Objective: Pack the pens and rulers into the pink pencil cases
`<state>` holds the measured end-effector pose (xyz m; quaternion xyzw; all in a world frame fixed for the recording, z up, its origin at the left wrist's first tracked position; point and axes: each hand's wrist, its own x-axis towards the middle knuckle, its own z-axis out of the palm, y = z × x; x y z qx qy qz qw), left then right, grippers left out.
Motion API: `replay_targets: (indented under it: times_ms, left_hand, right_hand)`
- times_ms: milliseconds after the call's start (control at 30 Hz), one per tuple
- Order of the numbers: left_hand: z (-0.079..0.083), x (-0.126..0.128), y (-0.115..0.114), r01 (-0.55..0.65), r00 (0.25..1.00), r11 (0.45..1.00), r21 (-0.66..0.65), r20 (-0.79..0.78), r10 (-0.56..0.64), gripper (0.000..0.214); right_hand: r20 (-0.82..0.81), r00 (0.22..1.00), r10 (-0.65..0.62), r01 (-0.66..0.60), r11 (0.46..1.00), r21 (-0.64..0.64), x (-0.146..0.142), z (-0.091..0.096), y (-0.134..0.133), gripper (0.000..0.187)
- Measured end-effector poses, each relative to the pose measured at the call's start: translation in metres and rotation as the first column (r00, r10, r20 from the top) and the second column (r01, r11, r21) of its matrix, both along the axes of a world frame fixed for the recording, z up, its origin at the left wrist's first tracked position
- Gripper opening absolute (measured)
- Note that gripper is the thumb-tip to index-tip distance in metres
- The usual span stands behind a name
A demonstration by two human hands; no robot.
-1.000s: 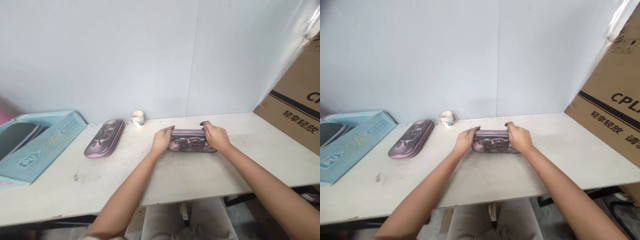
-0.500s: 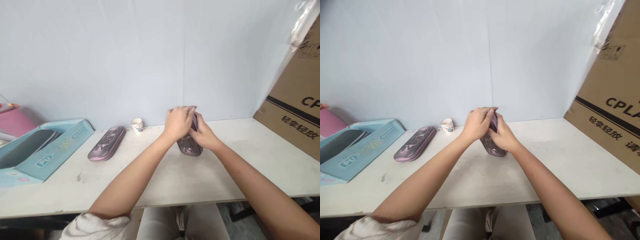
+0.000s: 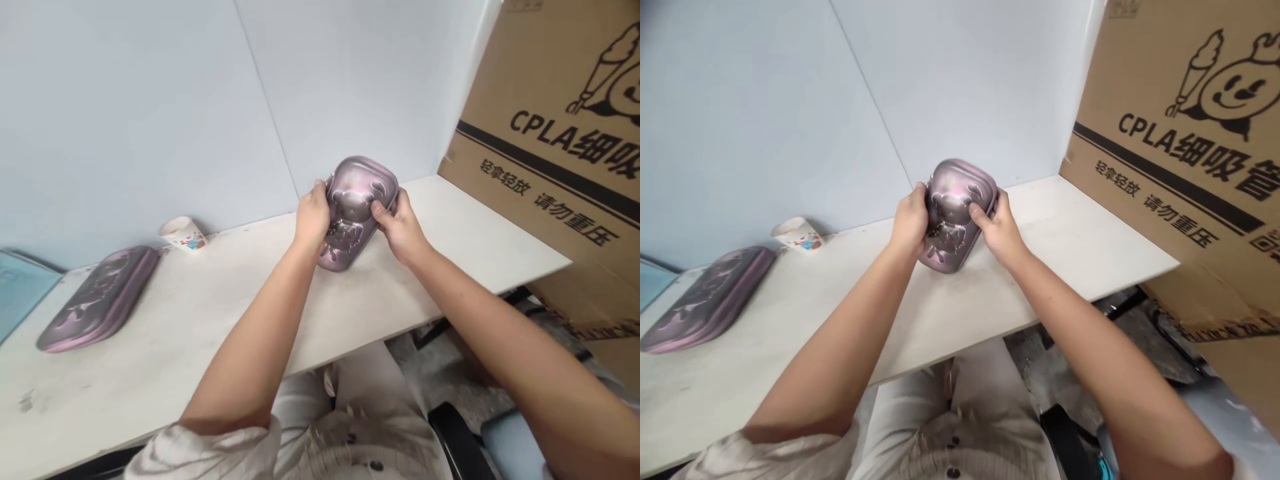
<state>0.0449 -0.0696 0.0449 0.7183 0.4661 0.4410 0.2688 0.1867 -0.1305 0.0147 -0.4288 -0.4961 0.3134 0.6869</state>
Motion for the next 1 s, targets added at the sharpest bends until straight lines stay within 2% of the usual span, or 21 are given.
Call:
replay_targets:
  times_ms: [100,200,300,367,467,567,667,767,833,933,967,1000]
  left_hand:
    - [-0.022,-0.004,-0.014,0.057,0.973,0.996,0.062,-0.225,-0.042,0.052]
    - [-0.028,-0.007,-0.023,0.123,0.926,0.985,0.119,-0.372,-0.071,0.052]
    - [-0.023,-0.021,-0.026,0.161,0.919,0.983,0.090,-0.377,-0.116,0.050]
    - [-0.018,-0.043,-0.026,0.145,0.918,0.988,0.051,-0.379,-0.115,0.049]
    - [-0.016,-0.098,-0.025,0.061,0.910,0.998,-0.006,-0.411,-0.058,0.050]
    - [-0.020,-0.170,-0.027,-0.076,0.879,0.995,-0.061,-0.475,0.038,0.051]
    - [-0.028,-0.241,-0.031,-0.252,0.809,0.962,-0.101,-0.568,0.153,0.055]
    - [-0.035,-0.296,-0.035,-0.372,0.739,0.921,-0.119,-0.639,0.216,0.055]
    - [-0.037,-0.324,-0.035,-0.399,0.697,0.912,-0.099,-0.678,0.232,0.054]
    - [-0.030,-0.359,-0.030,-0.361,0.668,0.933,-0.020,-0.703,0.243,0.051]
    - [-0.026,-0.371,-0.027,-0.345,0.670,0.938,0.017,-0.696,0.259,0.049]
    - [-0.021,-0.384,-0.023,-0.347,0.671,0.936,0.060,-0.682,0.293,0.047]
  right_hand:
    - [-0.118,0.988,0.101,-0.128,0.960,-0.248,0.021,-0.002,-0.011,0.039]
    - [-0.167,0.973,0.161,-0.215,0.895,-0.390,0.025,-0.003,-0.024,0.032]
    - [-0.092,0.977,0.194,-0.215,0.882,-0.420,0.005,0.000,-0.030,0.025]
    - [-0.049,0.973,0.225,-0.224,0.867,-0.445,-0.020,0.002,-0.027,0.021]
    - [-0.047,0.959,0.280,-0.268,0.839,-0.473,-0.072,0.002,-0.014,0.023]
    - [-0.052,0.925,0.377,-0.348,0.781,-0.519,-0.138,-0.004,0.005,0.025]
    - [-0.049,0.872,0.488,-0.426,0.705,-0.567,-0.207,-0.013,0.022,0.028]
    - [-0.043,0.814,0.580,-0.490,0.644,-0.587,-0.266,-0.021,0.035,0.033]
    - [-0.035,0.799,0.601,-0.496,0.623,-0.605,-0.293,-0.026,0.042,0.039]
    - [0.004,0.762,0.647,-0.485,0.575,-0.659,-0.312,-0.033,0.055,0.044]
    - [0.068,0.747,0.661,-0.456,0.584,-0.672,-0.315,-0.034,0.059,0.042]
    - [0.179,0.734,0.655,-0.401,0.631,-0.664,-0.316,-0.034,0.064,0.037]
